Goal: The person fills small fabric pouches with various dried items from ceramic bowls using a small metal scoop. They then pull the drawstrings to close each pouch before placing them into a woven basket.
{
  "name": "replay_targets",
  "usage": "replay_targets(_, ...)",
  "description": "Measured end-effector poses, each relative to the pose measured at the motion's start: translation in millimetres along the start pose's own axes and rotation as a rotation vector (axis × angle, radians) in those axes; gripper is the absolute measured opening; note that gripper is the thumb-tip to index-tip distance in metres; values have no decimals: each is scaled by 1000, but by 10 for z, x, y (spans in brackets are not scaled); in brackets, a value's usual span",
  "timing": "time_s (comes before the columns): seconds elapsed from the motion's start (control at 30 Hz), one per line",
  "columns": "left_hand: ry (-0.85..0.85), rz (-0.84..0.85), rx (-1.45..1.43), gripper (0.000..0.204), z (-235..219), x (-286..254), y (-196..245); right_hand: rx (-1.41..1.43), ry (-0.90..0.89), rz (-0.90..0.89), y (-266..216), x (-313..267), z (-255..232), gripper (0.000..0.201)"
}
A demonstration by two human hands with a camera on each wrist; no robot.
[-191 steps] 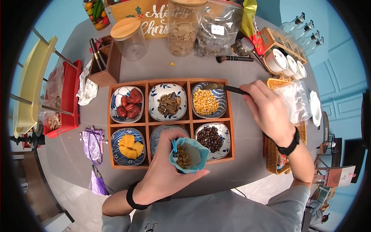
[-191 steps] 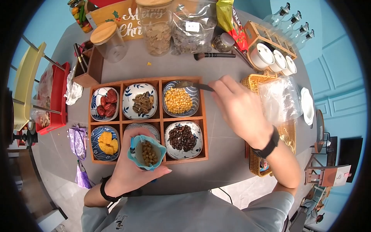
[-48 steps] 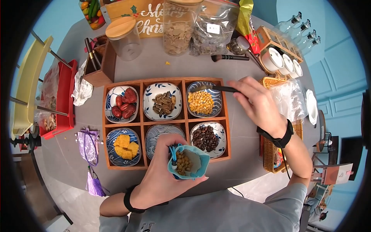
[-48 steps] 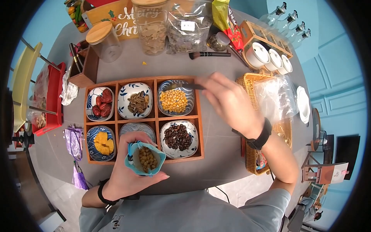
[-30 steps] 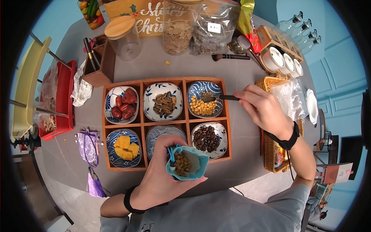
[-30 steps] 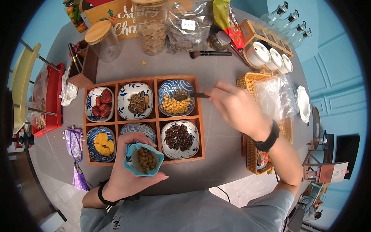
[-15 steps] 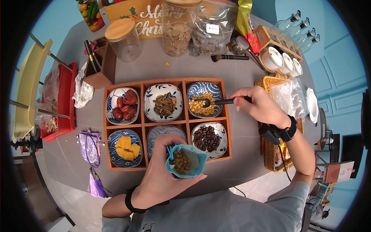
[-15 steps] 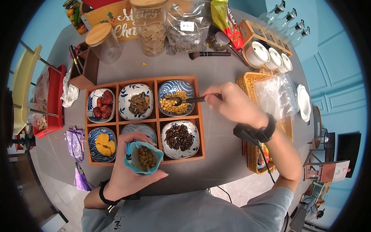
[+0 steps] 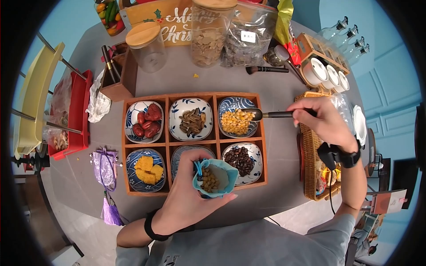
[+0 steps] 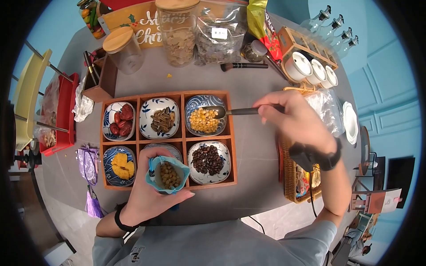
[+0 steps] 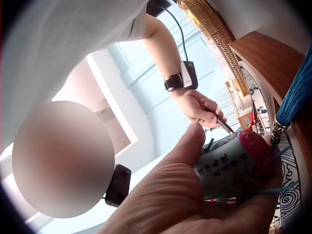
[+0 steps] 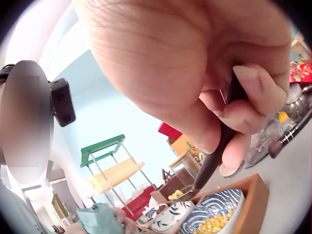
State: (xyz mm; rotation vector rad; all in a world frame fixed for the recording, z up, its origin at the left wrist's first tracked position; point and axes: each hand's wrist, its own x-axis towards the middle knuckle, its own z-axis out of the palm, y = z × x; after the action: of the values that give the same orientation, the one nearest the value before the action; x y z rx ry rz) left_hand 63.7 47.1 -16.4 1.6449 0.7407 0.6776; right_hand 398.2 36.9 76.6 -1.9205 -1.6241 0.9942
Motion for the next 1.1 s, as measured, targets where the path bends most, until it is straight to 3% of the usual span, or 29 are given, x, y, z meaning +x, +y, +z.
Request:
replay_targets(0.13,-8,-37,2,81,-12,-2,9,-25,-32,-2,-405,-236,-104,17)
replay_targets(0.37,-39,-31,-28,84,-2,-12,26,-264,-57,-328,-862,-496,77,14)
replay_targets(0.47,-47,-7,-22,84,-8,-27,49,-448,143,-470,-996,-667,360,21)
replay_targets(0.57,-43,-21,-55,85,-3,-38,41,-541,217,-609,-1064,-776,441,27)
replay_targets(0.7,-30,39,-42,85,6,-28,-3,-493,289,-630,-1062,-830,363,23)
replay_targets(0.83,-16,95,-40,85,36,-31,-34,-508,373,-515,-997,-690,230,20)
replay_targets(1.1,-22,137,-7,86,56,-60,-21,-638,359,-508,-170,34,422,22)
